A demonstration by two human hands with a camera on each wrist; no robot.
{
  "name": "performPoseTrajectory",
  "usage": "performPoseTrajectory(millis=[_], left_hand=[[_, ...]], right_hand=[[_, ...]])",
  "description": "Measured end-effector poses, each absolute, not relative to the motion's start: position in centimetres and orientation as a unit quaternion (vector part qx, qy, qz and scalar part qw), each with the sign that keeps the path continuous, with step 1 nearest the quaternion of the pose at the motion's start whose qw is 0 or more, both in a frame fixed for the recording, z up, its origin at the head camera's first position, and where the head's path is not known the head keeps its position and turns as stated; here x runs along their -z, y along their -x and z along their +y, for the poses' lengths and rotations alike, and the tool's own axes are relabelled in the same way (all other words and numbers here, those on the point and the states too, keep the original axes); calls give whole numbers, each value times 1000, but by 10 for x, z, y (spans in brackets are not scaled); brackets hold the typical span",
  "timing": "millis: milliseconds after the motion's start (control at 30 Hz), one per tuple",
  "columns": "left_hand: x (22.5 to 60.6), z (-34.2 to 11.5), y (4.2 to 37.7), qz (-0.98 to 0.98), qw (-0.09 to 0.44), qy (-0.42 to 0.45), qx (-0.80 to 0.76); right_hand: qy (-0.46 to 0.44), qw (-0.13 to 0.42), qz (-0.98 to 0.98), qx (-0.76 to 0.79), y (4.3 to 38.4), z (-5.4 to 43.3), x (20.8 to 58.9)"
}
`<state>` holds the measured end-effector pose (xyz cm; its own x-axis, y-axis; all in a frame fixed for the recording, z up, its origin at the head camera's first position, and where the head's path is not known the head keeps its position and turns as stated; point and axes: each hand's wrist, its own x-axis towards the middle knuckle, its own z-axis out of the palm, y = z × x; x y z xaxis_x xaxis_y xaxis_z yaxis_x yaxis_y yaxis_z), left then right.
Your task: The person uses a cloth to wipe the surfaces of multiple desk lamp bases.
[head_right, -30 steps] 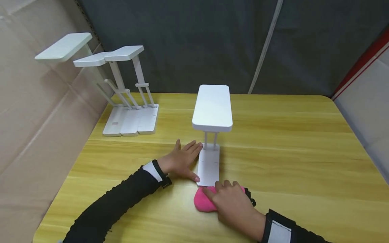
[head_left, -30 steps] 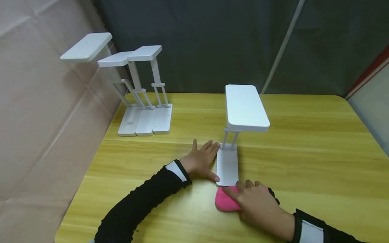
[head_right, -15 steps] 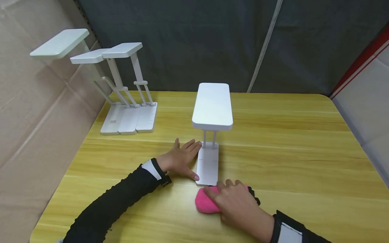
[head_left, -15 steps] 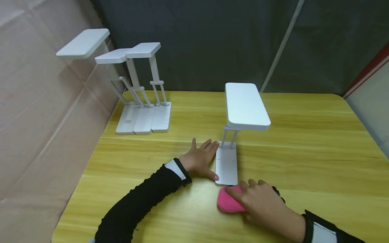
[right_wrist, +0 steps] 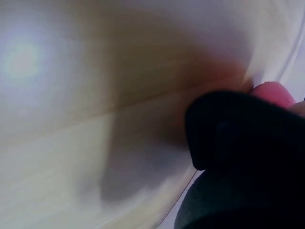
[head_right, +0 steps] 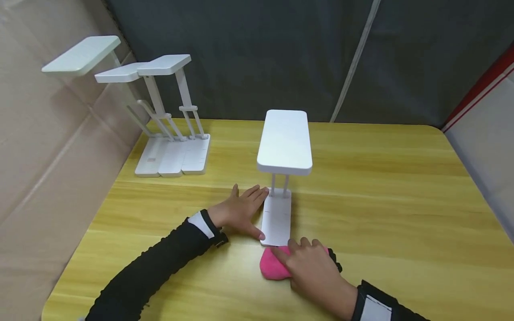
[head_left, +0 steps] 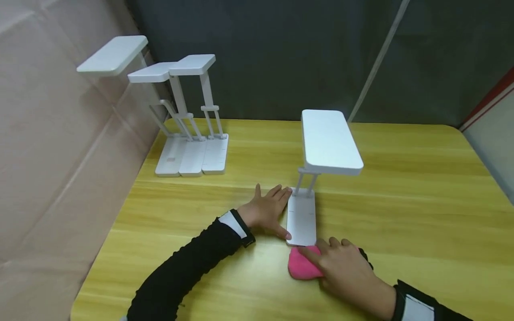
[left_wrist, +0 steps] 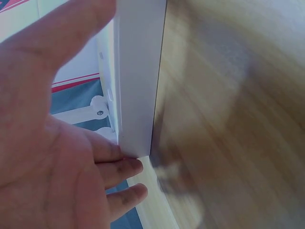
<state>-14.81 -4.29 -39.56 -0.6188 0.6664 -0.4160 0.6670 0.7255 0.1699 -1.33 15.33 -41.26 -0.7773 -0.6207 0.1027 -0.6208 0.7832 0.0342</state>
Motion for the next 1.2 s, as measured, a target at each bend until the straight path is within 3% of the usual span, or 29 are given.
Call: performPoseTrajectory(millis=[200, 400, 700, 967, 1200], left_hand=[[392, -44, 149, 897, 237, -374, -8], [395, -43, 151, 898, 235, -373, -17], [398, -43, 149, 901, 227, -368, -19], [398, -44, 147, 904, 210, -372, -8], [399, -43, 149, 903, 215, -372, -5]], right_hand=[[-288, -3, -957, -21, 14, 174, 394], [-269, -37, -959, -81, 49, 194, 370], [-254, 91, -961, -68, 99, 194, 396], [-278, 90, -953, -82, 73, 195, 409], [-308, 48, -945, -103, 42, 195, 404]])
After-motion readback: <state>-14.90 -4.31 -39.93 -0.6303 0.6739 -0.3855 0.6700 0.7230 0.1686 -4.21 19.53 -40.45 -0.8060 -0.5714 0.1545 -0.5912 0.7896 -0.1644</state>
